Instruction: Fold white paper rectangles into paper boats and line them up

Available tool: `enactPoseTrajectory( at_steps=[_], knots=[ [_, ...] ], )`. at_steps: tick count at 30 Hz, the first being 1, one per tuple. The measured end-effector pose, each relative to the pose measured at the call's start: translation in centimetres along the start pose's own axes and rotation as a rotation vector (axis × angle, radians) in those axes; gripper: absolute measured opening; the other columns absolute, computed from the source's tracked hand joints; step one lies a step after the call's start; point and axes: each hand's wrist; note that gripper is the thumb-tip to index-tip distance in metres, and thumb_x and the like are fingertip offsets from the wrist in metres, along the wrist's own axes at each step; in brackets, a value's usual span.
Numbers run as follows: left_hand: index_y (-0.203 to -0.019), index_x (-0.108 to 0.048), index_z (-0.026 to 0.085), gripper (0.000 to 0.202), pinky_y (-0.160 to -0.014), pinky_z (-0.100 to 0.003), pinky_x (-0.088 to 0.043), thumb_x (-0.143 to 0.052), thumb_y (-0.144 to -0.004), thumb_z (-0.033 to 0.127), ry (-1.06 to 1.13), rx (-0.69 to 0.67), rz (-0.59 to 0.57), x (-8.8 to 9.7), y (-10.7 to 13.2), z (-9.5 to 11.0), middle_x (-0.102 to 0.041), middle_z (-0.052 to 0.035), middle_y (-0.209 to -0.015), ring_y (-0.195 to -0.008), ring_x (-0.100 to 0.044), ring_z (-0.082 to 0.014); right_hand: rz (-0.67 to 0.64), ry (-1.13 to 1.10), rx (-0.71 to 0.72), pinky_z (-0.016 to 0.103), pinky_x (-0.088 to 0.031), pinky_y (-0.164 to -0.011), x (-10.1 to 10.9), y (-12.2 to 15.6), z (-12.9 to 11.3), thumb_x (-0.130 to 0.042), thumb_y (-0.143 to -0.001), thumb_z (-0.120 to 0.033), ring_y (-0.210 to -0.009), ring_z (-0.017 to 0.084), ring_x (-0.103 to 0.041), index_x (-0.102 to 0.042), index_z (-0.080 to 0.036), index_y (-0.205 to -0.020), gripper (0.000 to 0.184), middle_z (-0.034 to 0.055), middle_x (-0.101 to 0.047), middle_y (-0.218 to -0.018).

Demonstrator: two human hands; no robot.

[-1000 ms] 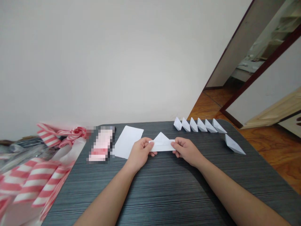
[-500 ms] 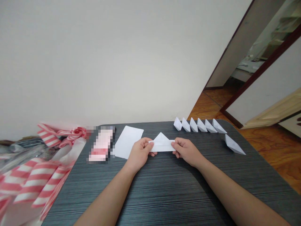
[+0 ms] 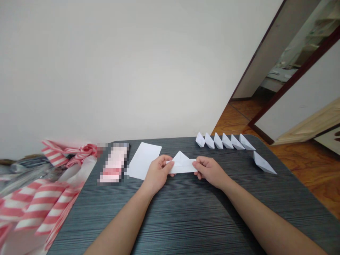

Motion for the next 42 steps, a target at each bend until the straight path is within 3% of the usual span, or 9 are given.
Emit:
enactPoseTrajectory(
  at_steps=[9,13,16,19,22,30,33,37,42],
  knots=[
    [-0.098,-0.048,0.018,0.026,-0.051,-0.021,-0.041,-0.059,-0.077,0.029,0.029,-0.024,-0.003,-0.3,0.2,0.7,-0.056,0.0042,-0.063,-0.052,-0.052,-0.0096,-0.027,0.018,0.046,0.021,-0.038,-0.052,0.1,0.2,-0.2,-0.046,-0.088,-0.037,-0.045,0.009,-0.048,-0.051,-0.017,-0.063,0.033,-0.0023,-0.054,-0.048],
    [-0.104,-0.045,0.019,0.029,-0.051,-0.022,-0.042,-0.056,-0.079,0.028,0.028,-0.032,-0.010,-0.5,0.3,0.8,-0.053,0.0039,-0.067,-0.053,-0.051,-0.0097,-0.013,-0.104,0.047,0.021,-0.037,-0.045,-0.2,0.0,0.2,-0.036,-0.092,-0.034,-0.045,0.010,-0.049,-0.058,-0.017,-0.092,0.028,0.0000,-0.059,-0.060],
    [-0.108,-0.044,0.019,0.030,-0.053,-0.022,-0.041,-0.053,-0.081,0.027,-0.012,-0.030,-0.052,-0.4,0.4,0.7,-0.053,0.0034,-0.068,-0.056,-0.052,-0.0104,0.055,-0.038,0.222,0.027,-0.047,-0.061,-0.3,0.1,0.0,-0.041,-0.090,-0.025,-0.070,0.013,-0.059,-0.050,-0.023,-0.119,0.030,0.0068,-0.061,-0.099],
    [-0.111,-0.045,0.020,0.031,-0.056,-0.022,-0.040,-0.052,-0.082,0.026,-0.093,-0.056,-0.100,-0.3,0.6,0.7,-0.055,0.0016,-0.072,-0.062,-0.053,-0.0117,0.008,0.090,0.431,0.037,-0.042,-0.089,-0.3,0.3,-0.7,-0.045,-0.087,-0.018,-0.113,0.021,-0.047,-0.056,-0.025,-0.115,0.030,0.0086,-0.049,-0.125],
    [-0.113,-0.047,0.021,0.031,-0.058,-0.023,-0.039,-0.052,-0.083,0.026,-0.157,-0.078,-0.133,-0.3,0.8,0.7,-0.056,0.0009,-0.074,-0.065,-0.053,-0.0118,-0.044,0.123,0.469,0.037,-0.042,-0.088,-0.3,0.5,-1.2,-0.045,-0.087,-0.014,-0.119,0.022,-0.043,-0.059,-0.024,-0.107,0.026,0.0084,-0.041,-0.133],
    [-0.114,-0.049,0.020,0.035,-0.064,-0.024,-0.042,-0.055,-0.080,0.028,-0.200,-0.085,-0.190,-0.6,0.9,1.1,-0.059,-0.0065,-0.101,-0.083,-0.056,-0.0154,0.026,0.141,0.475,0.035,-0.041,-0.090,-0.4,0.5,-1.1,-0.048,-0.087,-0.016,-0.103,0.019,-0.053,-0.058,-0.020,-0.088,0.011,0.0070,-0.058,-0.110],
    [-0.101,-0.058,0.016,0.025,-0.066,-0.025,-0.042,-0.048,-0.085,0.034,-0.231,-0.096,-0.226,-0.3,0.9,1.4,-0.061,-0.0046,-0.085,-0.077,-0.055,-0.0150,0.027,0.172,0.375,0.030,-0.046,-0.075,-0.4,0.5,-1.0,-0.046,-0.089,-0.021,-0.081,0.017,-0.059,-0.059,-0.019,-0.093,0.013,0.0047,-0.063,-0.088],
    [-0.090,-0.063,0.014,0.040,-0.065,-0.025,-0.040,-0.032,-0.091,0.039,-0.231,-0.145,-0.240,0.2,0.9,1.5,-0.059,-0.0036,-0.074,-0.069,-0.052,-0.0136,-0.044,0.237,0.398,0.027,-0.045,-0.071,-0.4,0.4,-1.2,-0.050,-0.087,-0.022,-0.079,0.016,-0.059,-0.064,-0.019,-0.099,0.019,0.0047,-0.066,-0.091],
    [-0.084,-0.061,0.014,0.025,-0.057,-0.021,-0.036,-0.052,-0.082,0.037,-0.235,-0.065,-0.274,0.0,1.0,1.4,-0.056,-0.0002,-0.068,-0.062,-0.048,-0.0112,-0.047,0.262,0.348,0.024,-0.042,-0.061,-0.8,0.3,-1.1,-0.054,-0.083,-0.022,-0.069,0.014,-0.058,-0.063,-0.020,-0.107,0.025,0.0033,-0.066,-0.085]
  ],
)
Point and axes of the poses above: each hand's wrist, its own y-axis away from the middle knuckle, its own x-axis out of the back of the hand, z = x × y
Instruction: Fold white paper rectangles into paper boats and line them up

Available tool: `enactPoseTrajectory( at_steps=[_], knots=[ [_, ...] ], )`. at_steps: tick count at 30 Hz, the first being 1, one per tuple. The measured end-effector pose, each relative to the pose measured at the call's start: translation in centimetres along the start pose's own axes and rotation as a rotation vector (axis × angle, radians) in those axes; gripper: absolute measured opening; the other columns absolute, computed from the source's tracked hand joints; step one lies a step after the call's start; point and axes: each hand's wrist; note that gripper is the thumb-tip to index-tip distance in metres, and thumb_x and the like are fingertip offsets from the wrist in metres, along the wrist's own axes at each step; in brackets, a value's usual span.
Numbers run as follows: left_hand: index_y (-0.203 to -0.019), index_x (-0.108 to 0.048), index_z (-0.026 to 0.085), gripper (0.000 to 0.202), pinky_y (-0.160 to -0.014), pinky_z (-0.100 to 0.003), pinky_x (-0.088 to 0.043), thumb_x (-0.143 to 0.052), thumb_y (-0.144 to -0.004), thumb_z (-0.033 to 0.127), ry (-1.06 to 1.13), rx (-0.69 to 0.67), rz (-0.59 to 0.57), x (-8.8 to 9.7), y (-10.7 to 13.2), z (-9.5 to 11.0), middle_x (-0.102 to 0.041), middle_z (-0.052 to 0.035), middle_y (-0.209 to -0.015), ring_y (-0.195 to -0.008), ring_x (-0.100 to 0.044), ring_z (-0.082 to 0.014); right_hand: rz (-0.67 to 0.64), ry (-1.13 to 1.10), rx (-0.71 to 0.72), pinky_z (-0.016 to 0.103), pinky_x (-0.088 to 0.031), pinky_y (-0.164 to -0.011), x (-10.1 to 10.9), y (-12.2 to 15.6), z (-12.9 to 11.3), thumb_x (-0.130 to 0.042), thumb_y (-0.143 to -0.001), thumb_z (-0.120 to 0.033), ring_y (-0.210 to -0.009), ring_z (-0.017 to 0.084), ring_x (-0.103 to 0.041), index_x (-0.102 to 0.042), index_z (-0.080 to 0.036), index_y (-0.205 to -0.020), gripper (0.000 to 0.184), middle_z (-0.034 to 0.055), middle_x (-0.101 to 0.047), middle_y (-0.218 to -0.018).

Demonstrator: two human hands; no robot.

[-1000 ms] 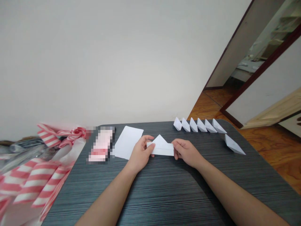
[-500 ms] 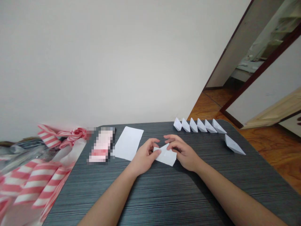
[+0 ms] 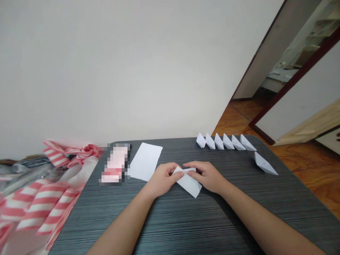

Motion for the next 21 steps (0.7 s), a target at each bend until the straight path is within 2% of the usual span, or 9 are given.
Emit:
enactPoseTrajectory(
  at_steps=[4,6,9,12,15,18,21],
  knots=[
    [-0.082,-0.054,0.015,0.021,-0.055,-0.021,-0.039,-0.054,-0.081,0.035,0.109,0.052,0.083,-0.1,-0.5,-0.3,-0.053,0.0018,-0.064,-0.059,-0.049,-0.0101,0.052,-0.133,-0.128,0.022,-0.038,-0.050,-0.4,0.3,0.8,-0.051,-0.086,-0.028,-0.054,0.011,-0.051,-0.052,-0.019,-0.115,0.031,-0.0006,-0.061,-0.070],
    [-0.086,-0.050,0.016,0.022,-0.054,-0.021,-0.041,-0.055,-0.080,0.037,0.187,0.060,0.136,-0.1,-0.7,-0.6,-0.053,0.0023,-0.064,-0.057,-0.051,-0.0103,0.052,-0.188,-0.161,0.022,-0.037,-0.048,-0.5,0.4,1.2,-0.052,-0.085,-0.030,-0.051,0.010,-0.049,-0.051,-0.018,-0.112,0.029,-0.0007,-0.062,-0.070],
    [-0.087,-0.047,0.017,0.024,-0.052,-0.020,-0.041,-0.057,-0.078,0.037,0.209,0.073,0.177,0.0,-0.8,-1.0,-0.054,0.0032,-0.062,-0.053,-0.052,-0.0098,0.056,-0.155,-0.185,0.022,-0.038,-0.050,-0.4,0.3,1.4,-0.053,-0.084,-0.030,-0.055,0.012,-0.052,-0.056,-0.019,-0.102,0.022,0.0005,-0.063,-0.073],
    [-0.091,-0.049,0.018,0.023,-0.050,-0.019,-0.038,-0.056,-0.079,0.036,0.175,0.080,0.145,-0.1,-0.6,-0.8,-0.055,0.0033,-0.060,-0.051,-0.051,-0.0097,0.055,-0.118,-0.162,0.024,-0.041,-0.056,-0.2,0.2,1.1,-0.053,-0.084,-0.028,-0.064,0.014,-0.055,-0.061,-0.019,-0.097,0.018,0.0020,-0.064,-0.079],
    [-0.095,-0.055,0.017,0.026,-0.052,-0.021,-0.038,-0.056,-0.078,0.037,0.075,0.068,0.101,-0.2,-0.3,-0.3,-0.060,-0.0002,-0.068,-0.057,-0.053,-0.0118,0.033,-0.115,-0.121,0.023,-0.041,-0.058,0.0,0.0,0.6,-0.053,-0.083,-0.024,-0.067,0.014,-0.056,-0.063,-0.019,-0.097,0.018,0.0024,-0.066,-0.083],
    [-0.088,-0.064,0.015,0.025,-0.061,-0.024,-0.041,-0.055,-0.079,0.037,-0.057,0.036,0.096,-0.3,-0.2,0.1,-0.065,-0.0041,-0.081,-0.070,-0.057,-0.0155,0.023,-0.097,-0.106,0.023,-0.039,-0.057,0.1,-0.1,0.3,-0.054,-0.082,-0.023,-0.067,0.014,-0.055,-0.065,-0.019,-0.095,0.018,0.0020,-0.066,-0.083],
    [-0.085,-0.066,0.015,0.027,-0.060,-0.024,-0.041,-0.053,-0.080,0.038,-0.081,0.047,0.102,-0.2,-0.3,0.1,-0.065,-0.0042,-0.079,-0.069,-0.056,-0.0158,0.035,-0.076,-0.113,0.023,-0.039,-0.057,0.2,-0.1,0.1,-0.053,-0.083,-0.023,-0.065,0.014,-0.054,-0.066,-0.018,-0.095,0.019,0.0018,-0.066,-0.081]
  ],
)
Point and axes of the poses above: each hand's wrist, its own y-axis away from the middle knuckle, its own x-axis out of the back of the hand, z = x × y
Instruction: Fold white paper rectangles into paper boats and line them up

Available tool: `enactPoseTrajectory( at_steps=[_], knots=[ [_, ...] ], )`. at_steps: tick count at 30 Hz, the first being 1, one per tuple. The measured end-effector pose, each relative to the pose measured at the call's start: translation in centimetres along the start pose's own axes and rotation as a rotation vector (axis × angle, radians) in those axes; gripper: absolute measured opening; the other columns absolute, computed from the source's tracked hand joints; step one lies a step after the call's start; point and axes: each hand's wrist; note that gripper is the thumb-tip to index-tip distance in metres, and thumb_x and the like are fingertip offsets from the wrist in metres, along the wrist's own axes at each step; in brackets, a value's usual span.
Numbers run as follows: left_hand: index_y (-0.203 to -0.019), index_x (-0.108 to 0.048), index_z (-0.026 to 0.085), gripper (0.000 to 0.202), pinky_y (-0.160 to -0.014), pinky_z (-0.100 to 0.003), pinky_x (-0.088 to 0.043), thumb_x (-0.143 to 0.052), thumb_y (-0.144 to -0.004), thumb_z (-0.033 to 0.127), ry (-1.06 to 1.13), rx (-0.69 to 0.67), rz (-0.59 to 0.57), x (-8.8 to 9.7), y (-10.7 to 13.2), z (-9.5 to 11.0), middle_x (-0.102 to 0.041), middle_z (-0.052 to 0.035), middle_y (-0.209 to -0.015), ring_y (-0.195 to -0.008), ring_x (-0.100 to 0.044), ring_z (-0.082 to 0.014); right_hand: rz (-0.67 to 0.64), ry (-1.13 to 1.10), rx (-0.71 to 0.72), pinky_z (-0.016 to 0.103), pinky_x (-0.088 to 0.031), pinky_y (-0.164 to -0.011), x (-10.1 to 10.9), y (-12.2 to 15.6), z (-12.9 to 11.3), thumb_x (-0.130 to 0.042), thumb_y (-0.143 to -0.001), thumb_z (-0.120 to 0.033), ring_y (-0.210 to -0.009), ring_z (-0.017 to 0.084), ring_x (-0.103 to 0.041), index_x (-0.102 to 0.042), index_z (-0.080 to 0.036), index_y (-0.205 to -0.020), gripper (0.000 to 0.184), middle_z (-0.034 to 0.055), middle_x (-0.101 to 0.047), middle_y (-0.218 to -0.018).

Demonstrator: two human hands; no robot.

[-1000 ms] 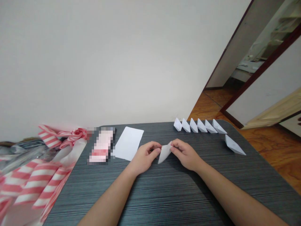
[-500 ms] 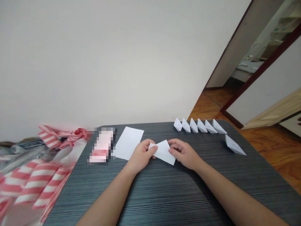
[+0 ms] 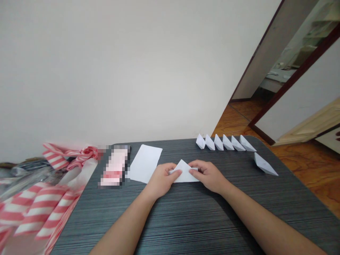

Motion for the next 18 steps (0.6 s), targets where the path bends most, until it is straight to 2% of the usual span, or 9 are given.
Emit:
enactPoseTrajectory(
  at_steps=[7,13,16,18],
  knots=[
    [-0.076,-0.065,0.014,0.026,-0.058,-0.023,-0.039,-0.056,-0.078,0.038,-0.006,0.021,0.035,0.21,-0.03,0.24,-0.063,-0.0022,-0.071,-0.065,-0.055,-0.0147,0.025,0.048,-0.007,0.024,-0.040,-0.059,0.23,-0.05,-0.13,-0.050,-0.086,-0.026,-0.066,0.015,-0.056,-0.067,-0.018,-0.088,0.018,0.0015,-0.065,-0.075],
    [-0.085,-0.065,0.014,0.025,-0.056,-0.023,-0.040,-0.057,-0.077,0.036,0.082,0.066,-0.044,0.12,0.07,0.46,-0.066,-0.0036,-0.076,-0.066,-0.057,-0.0155,-0.024,0.045,0.021,0.024,-0.041,-0.060,0.25,-0.06,-0.37,-0.049,-0.086,-0.025,-0.066,0.014,-0.056,-0.067,-0.019,-0.088,0.019,0.0017,-0.066,-0.076],
    [-0.084,-0.065,0.014,0.023,-0.056,-0.023,-0.039,-0.058,-0.077,0.034,0.113,0.065,-0.014,0.07,0.02,0.33,-0.065,-0.0032,-0.075,-0.065,-0.056,-0.0146,-0.018,0.024,0.028,0.024,-0.042,-0.060,0.20,0.17,-0.27,-0.047,-0.087,-0.026,-0.066,0.014,-0.056,-0.065,-0.019,-0.098,0.022,0.0023,-0.065,-0.078],
    [-0.086,-0.064,0.014,0.022,-0.058,-0.022,-0.040,-0.058,-0.076,0.033,0.149,0.068,0.017,0.06,-0.05,0.22,-0.066,-0.0032,-0.077,-0.066,-0.057,-0.0143,-0.001,-0.019,0.014,0.024,-0.042,-0.056,0.18,0.40,0.00,-0.042,-0.090,-0.025,-0.059,0.013,-0.054,-0.060,-0.020,-0.107,0.025,0.0009,-0.062,-0.070]
  ],
)
Point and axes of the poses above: each hand's wrist, its own y-axis away from the middle knuckle, its own x-axis out of the back of the hand, z = x × y
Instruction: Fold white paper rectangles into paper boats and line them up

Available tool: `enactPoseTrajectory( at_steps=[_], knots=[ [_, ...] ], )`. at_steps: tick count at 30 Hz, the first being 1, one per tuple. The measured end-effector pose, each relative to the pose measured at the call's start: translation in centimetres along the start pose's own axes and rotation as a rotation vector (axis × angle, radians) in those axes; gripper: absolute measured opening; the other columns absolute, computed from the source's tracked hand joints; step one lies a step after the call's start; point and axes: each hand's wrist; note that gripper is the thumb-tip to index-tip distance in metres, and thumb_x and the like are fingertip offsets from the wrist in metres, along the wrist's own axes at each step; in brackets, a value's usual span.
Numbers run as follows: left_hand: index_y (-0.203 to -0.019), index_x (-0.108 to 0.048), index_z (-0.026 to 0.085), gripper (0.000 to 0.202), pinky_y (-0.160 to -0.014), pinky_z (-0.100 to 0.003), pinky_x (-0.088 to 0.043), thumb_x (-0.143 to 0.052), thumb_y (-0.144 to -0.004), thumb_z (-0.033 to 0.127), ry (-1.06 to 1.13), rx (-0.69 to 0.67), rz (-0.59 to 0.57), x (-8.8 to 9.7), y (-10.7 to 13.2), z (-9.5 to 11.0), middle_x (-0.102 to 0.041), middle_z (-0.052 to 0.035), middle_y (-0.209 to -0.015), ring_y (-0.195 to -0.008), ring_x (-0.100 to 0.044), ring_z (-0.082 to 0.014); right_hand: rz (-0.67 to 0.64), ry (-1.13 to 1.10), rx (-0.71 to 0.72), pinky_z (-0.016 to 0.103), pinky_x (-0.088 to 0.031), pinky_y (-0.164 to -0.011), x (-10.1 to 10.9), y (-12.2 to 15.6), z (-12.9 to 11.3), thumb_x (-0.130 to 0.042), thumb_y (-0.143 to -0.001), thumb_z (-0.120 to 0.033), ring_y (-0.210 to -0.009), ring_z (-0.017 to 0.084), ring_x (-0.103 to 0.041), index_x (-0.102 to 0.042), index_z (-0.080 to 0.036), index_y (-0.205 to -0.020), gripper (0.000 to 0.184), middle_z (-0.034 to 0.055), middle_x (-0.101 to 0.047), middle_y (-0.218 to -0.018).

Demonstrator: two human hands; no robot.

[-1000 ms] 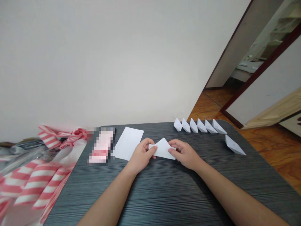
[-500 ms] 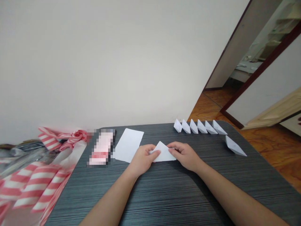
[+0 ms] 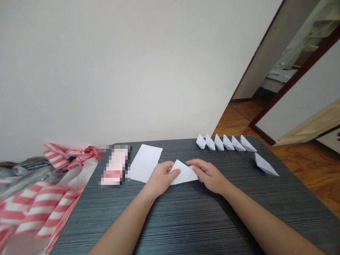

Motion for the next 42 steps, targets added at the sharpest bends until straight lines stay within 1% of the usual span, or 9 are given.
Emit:
enactPoseTrajectory(
  at_steps=[2,4,7,9,10,17,21,31,42],
  knots=[
    [-0.088,-0.063,0.013,0.022,-0.059,-0.022,-0.041,-0.059,-0.076,0.032,0.041,0.009,0.017,0.01,-0.08,-0.12,-0.066,-0.0034,-0.079,-0.067,-0.057,-0.0141,-0.004,-0.047,0.010,0.024,-0.042,-0.053,0.03,0.19,0.30,-0.036,-0.092,-0.021,-0.052,0.012,-0.052,-0.058,-0.020,-0.110,0.028,-0.0004,-0.059,-0.065],
    [-0.088,-0.063,0.014,0.022,-0.058,-0.022,-0.040,-0.059,-0.076,0.032,0.074,0.015,0.021,0.01,-0.15,-0.27,-0.066,-0.0031,-0.078,-0.067,-0.057,-0.0138,-0.017,-0.054,0.078,0.025,-0.044,-0.056,0.13,0.23,0.48,-0.035,-0.091,-0.016,-0.056,0.011,-0.054,-0.059,-0.021,-0.106,0.029,0.0020,-0.062,-0.078],
    [-0.088,-0.062,0.014,0.023,-0.057,-0.022,-0.039,-0.060,-0.076,0.033,0.102,0.016,0.021,0.01,-0.20,-0.50,-0.065,-0.0026,-0.077,-0.064,-0.056,-0.0133,-0.059,0.026,0.239,0.031,-0.046,-0.077,0.37,0.00,0.41,-0.038,-0.086,-0.009,-0.087,0.016,-0.059,-0.063,-0.024,-0.103,0.034,0.0052,-0.059,-0.107],
    [-0.088,-0.062,0.013,0.023,-0.056,-0.022,-0.039,-0.059,-0.076,0.033,0.104,0.017,0.018,0.00,-0.19,-0.59,-0.065,-0.0029,-0.076,-0.063,-0.055,-0.0130,-0.101,0.077,0.303,0.034,-0.043,-0.087,0.49,-0.22,0.26,-0.041,-0.083,-0.006,-0.101,0.019,-0.054,-0.065,-0.025,-0.105,0.037,0.0057,-0.057,-0.111],
    [-0.088,-0.062,0.013,0.023,-0.056,-0.021,-0.039,-0.059,-0.076,0.033,0.101,0.015,0.016,0.00,-0.19,-0.62,-0.065,-0.0029,-0.076,-0.063,-0.055,-0.0129,-0.119,0.090,0.316,0.034,-0.043,-0.088,0.53,-0.31,0.21,-0.043,-0.082,-0.006,-0.103,0.019,-0.054,-0.065,-0.025,-0.107,0.038,0.0059,-0.057,-0.111],
    [-0.085,-0.062,0.014,0.021,-0.052,-0.020,-0.036,-0.060,-0.076,0.033,0.055,0.014,-0.004,0.14,-0.17,-0.57,-0.062,-0.0016,-0.071,-0.060,-0.052,-0.0111,-0.158,0.105,0.317,0.031,-0.046,-0.080,0.56,-0.34,0.37,-0.055,-0.084,-0.018,-0.094,0.019,-0.058,-0.066,-0.026,-0.106,0.026,0.0059,-0.060,-0.105],
    [-0.083,-0.061,0.013,0.021,-0.048,-0.019,-0.033,-0.059,-0.076,0.033,0.047,0.046,-0.023,0.12,-0.07,-0.44,-0.059,-0.0005,-0.067,-0.055,-0.049,-0.0098,-0.148,0.113,0.278,0.030,-0.046,-0.079,0.54,-0.28,0.31,-0.055,-0.085,-0.023,-0.089,0.017,-0.059,-0.068,-0.026,-0.102,0.022,0.0051,-0.061,-0.100],
    [-0.078,-0.060,0.013,0.018,-0.048,-0.019,-0.032,-0.059,-0.076,0.031,0.009,0.021,-0.024,0.00,0.02,-0.23,-0.056,0.0014,-0.063,-0.054,-0.047,-0.0088,-0.133,0.115,0.244,0.027,-0.046,-0.069,0.65,-0.28,0.08,-0.058,-0.083,-0.027,-0.080,0.016,-0.060,-0.070,-0.022,-0.094,0.017,0.0050,-0.063,-0.095],
    [-0.079,-0.060,0.013,0.018,-0.049,-0.019,-0.033,-0.059,-0.076,0.031,0.001,0.029,-0.040,-0.03,-0.06,-0.16,-0.056,0.0014,-0.064,-0.055,-0.047,-0.0091,-0.159,0.077,0.236,0.025,-0.043,-0.067,0.63,-0.23,0.11,-0.058,-0.083,-0.024,-0.075,0.014,-0.058,-0.070,-0.019,-0.086,0.013,0.0047,-0.063,-0.088]
  ],
)
Point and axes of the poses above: each hand's wrist, its own y-axis away from the middle knuckle, its own x-axis out of the back of the hand, z = x × y
